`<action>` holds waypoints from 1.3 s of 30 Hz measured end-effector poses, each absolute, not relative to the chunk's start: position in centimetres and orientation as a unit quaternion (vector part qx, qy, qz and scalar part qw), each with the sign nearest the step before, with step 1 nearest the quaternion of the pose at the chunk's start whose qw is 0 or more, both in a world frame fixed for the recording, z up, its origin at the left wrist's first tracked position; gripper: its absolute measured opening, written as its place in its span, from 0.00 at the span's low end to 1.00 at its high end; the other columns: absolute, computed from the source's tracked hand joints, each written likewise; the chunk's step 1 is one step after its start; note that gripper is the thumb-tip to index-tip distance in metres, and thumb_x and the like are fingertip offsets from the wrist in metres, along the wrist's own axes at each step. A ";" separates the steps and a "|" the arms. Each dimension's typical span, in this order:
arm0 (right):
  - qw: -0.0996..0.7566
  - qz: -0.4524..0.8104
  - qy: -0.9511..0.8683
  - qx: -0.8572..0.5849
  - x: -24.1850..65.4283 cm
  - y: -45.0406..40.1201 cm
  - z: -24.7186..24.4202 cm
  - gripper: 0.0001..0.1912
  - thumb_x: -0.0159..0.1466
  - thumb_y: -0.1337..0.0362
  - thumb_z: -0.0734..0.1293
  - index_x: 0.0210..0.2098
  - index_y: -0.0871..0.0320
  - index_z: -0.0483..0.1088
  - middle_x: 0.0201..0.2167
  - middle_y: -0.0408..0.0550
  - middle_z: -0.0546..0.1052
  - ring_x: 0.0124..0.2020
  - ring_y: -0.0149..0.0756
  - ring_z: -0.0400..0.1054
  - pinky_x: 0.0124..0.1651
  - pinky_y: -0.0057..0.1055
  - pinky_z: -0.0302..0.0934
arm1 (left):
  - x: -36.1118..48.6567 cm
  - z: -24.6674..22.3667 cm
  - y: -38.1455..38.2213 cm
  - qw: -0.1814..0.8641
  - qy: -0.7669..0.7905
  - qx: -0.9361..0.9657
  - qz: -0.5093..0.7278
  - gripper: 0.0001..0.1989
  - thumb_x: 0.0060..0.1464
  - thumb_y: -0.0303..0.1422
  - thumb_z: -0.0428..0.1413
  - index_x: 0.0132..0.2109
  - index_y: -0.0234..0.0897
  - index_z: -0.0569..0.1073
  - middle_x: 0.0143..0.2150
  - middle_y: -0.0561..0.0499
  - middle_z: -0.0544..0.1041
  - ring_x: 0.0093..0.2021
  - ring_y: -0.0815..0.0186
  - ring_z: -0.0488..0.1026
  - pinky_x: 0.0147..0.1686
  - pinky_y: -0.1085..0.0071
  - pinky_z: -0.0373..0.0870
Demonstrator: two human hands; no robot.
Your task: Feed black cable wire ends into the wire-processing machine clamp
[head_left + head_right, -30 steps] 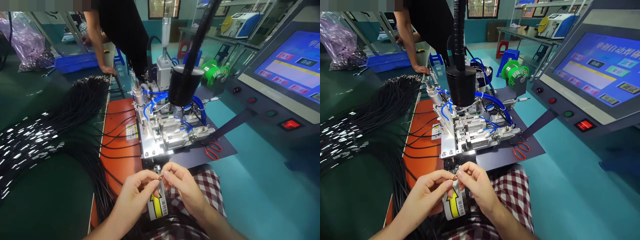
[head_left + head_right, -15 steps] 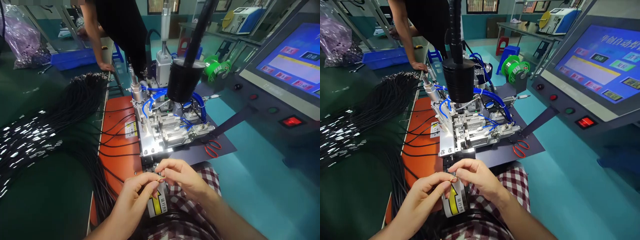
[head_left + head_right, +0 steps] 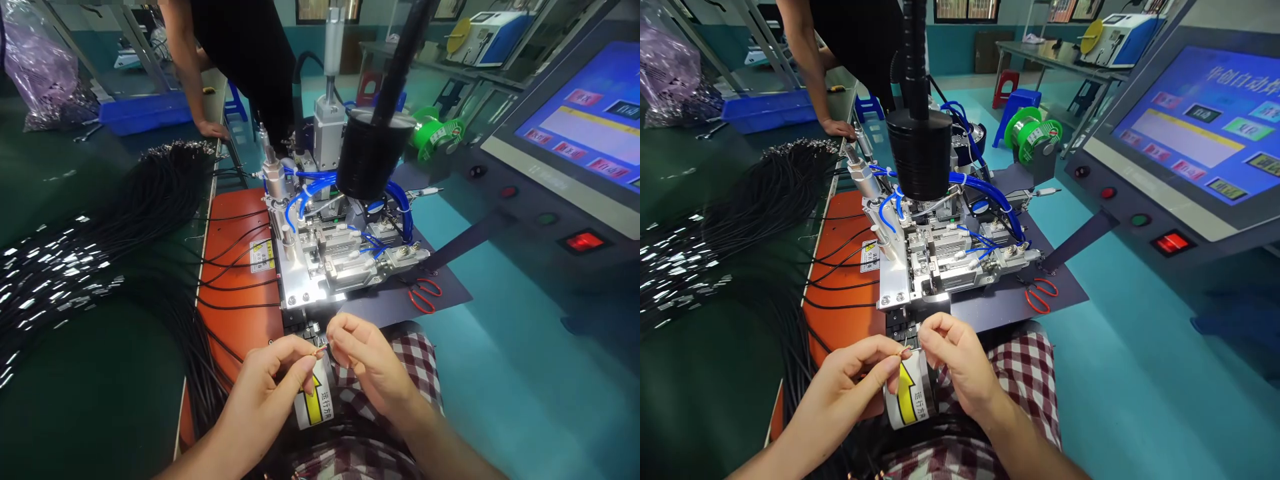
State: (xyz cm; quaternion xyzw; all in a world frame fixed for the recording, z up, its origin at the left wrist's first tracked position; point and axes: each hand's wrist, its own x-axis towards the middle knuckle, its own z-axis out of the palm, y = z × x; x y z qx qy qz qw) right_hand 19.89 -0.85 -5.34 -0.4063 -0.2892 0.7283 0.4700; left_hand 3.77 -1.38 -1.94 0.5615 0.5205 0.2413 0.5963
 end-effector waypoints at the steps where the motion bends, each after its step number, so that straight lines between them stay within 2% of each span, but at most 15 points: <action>1: 0.467 0.727 -0.292 -0.410 19.9 -1.0 -5.3 0.13 0.56 0.58 0.70 0.26 0.60 0.66 0.18 0.37 0.60 0.21 0.25 0.49 0.25 0.26 0.42 | 3.8 -2.0 -1.4 0.597 0.522 0.560 0.239 0.10 0.57 0.37 0.51 0.33 0.37 0.72 0.23 0.54 0.69 0.21 0.72 0.60 0.17 0.79 0.53; 10: 0.447 0.742 -0.290 -0.407 19.5 -1.5 -5.1 0.12 0.56 0.58 0.70 0.27 0.59 0.67 0.19 0.37 0.61 0.21 0.26 0.50 0.25 0.26 0.44 | 4.0 -2.0 -1.6 0.591 0.526 0.560 0.245 0.11 0.57 0.37 0.51 0.31 0.35 0.70 0.22 0.55 0.65 0.21 0.73 0.58 0.17 0.78 0.54; 17: 0.427 0.735 -0.314 -0.423 19.7 -2.1 -5.6 0.11 0.54 0.58 0.71 0.27 0.58 0.68 0.19 0.37 0.63 0.20 0.26 0.52 0.24 0.25 0.46 | 3.9 -2.2 -1.5 0.586 0.529 0.561 0.249 0.10 0.56 0.37 0.52 0.32 0.35 0.71 0.22 0.55 0.66 0.22 0.72 0.60 0.19 0.78 0.56; 22: 0.450 0.722 -0.305 -0.428 19.9 -2.0 -5.4 0.11 0.56 0.58 0.69 0.27 0.60 0.69 0.19 0.38 0.63 0.21 0.26 0.52 0.26 0.25 0.47 | 4.0 -2.4 -1.3 0.588 0.531 0.559 0.246 0.09 0.56 0.36 0.52 0.33 0.35 0.72 0.22 0.55 0.66 0.21 0.73 0.59 0.17 0.79 0.55; 34: 0.455 0.733 -0.285 -0.418 19.7 -1.8 -5.3 0.09 0.54 0.61 0.71 0.26 0.59 0.68 0.19 0.37 0.61 0.21 0.26 0.51 0.25 0.25 0.45 | 3.9 -2.5 -1.5 0.571 0.538 0.572 0.239 0.10 0.55 0.36 0.53 0.31 0.34 0.71 0.21 0.55 0.67 0.20 0.73 0.60 0.18 0.78 0.57; 39: 0.459 0.727 -0.293 -0.418 19.7 -2.3 -5.8 0.09 0.54 0.62 0.71 0.29 0.59 0.68 0.19 0.36 0.61 0.20 0.24 0.51 0.24 0.23 0.45 | 3.9 -2.6 -1.6 0.568 0.541 0.572 0.241 0.10 0.55 0.36 0.52 0.32 0.35 0.72 0.22 0.55 0.68 0.22 0.72 0.61 0.19 0.78 0.58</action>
